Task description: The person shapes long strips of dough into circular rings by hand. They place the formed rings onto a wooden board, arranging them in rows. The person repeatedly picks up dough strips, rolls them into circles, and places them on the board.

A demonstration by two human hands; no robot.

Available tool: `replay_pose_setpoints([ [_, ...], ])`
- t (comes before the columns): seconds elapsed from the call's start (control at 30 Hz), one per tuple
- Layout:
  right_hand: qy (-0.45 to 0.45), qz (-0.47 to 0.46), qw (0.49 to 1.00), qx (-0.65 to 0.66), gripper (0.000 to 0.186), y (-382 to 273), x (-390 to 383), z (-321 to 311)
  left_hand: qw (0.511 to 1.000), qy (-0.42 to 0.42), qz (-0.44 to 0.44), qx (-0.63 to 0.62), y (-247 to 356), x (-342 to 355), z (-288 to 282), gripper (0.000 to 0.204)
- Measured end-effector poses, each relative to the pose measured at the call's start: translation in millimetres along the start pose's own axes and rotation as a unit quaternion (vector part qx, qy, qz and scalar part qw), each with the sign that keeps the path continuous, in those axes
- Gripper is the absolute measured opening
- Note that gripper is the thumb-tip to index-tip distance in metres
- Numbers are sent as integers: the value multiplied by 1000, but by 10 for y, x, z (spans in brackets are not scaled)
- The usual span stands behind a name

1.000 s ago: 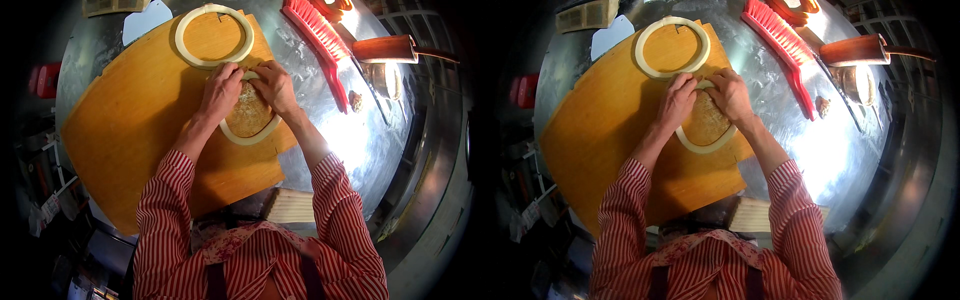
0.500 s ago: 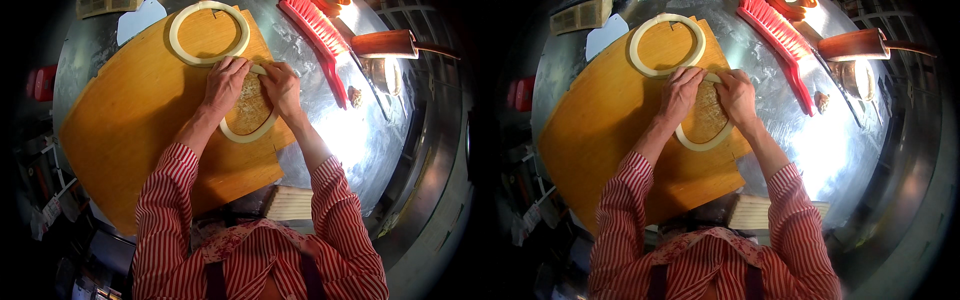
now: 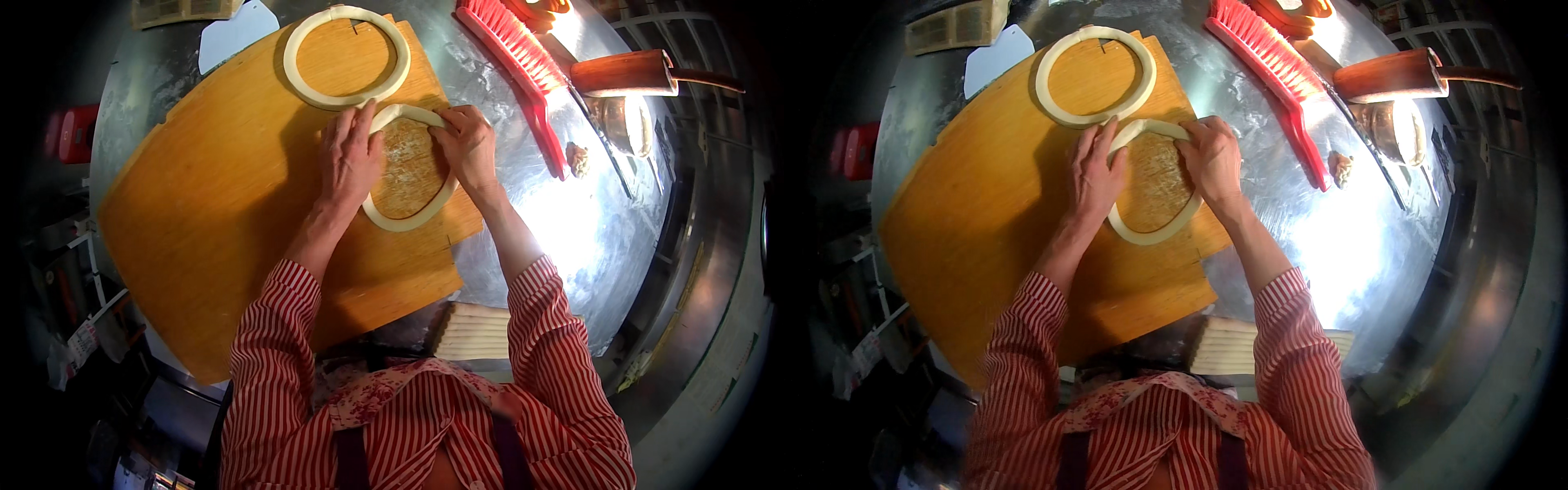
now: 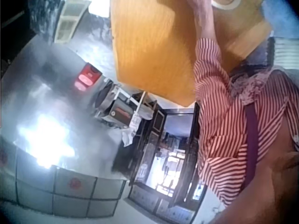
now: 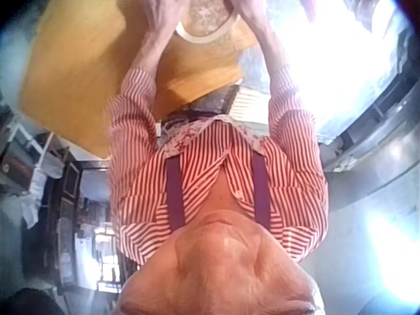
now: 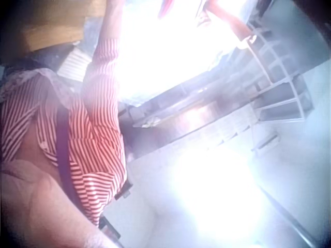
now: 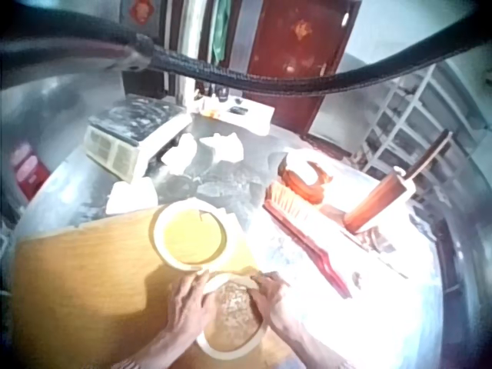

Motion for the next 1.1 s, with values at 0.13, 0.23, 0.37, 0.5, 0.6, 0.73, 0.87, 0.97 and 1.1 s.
replay_pose_setpoints([
  [0.13,-5,-44,999,1,35,-66,89,106,999,-27,-43,15,-24,-59,-1,56],
  [0.23,-15,-98,995,-32,37,-272,181,263,998,-29,-53,14,3,-54,-8,53],
  [0.37,-15,-123,992,-37,40,-209,248,346,998,-15,-56,-23,-84,-57,7,52],
  [0.5,17,-94,995,11,42,66,170,177,998,0,-44,-51,-42,-117,-155,48],
  [0.6,14,-62,998,13,43,129,-26,-1,994,-53,76,-63,-15,-344,-304,44],
  [0.73,-29,-58,998,12,42,29,-307,-265,948,-228,186,-119,-5,-514,-487,51],
  [0.87,-145,-207,965,-71,35,-139,-731,-397,933,-258,226,-108,-37,-534,-523,42],
  [0.97,-178,-222,949,-134,35,-48,-867,-414,931,-249,242,-113,-31,-556,-473,33],
  [1.1,-184,-215,951,-129,36,23,-882,-512,934,-241,229,-131,29,-599,-423,29],
])
Point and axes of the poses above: each hand's wrist, its own x-axis towards the middle knuckle, its own z-axis out of the palm, y = z × x, the point moved 1 cm from there along x, towards the middle knuckle, and after that the axes turned 2 degrees about -z, right-handed, at the moved point
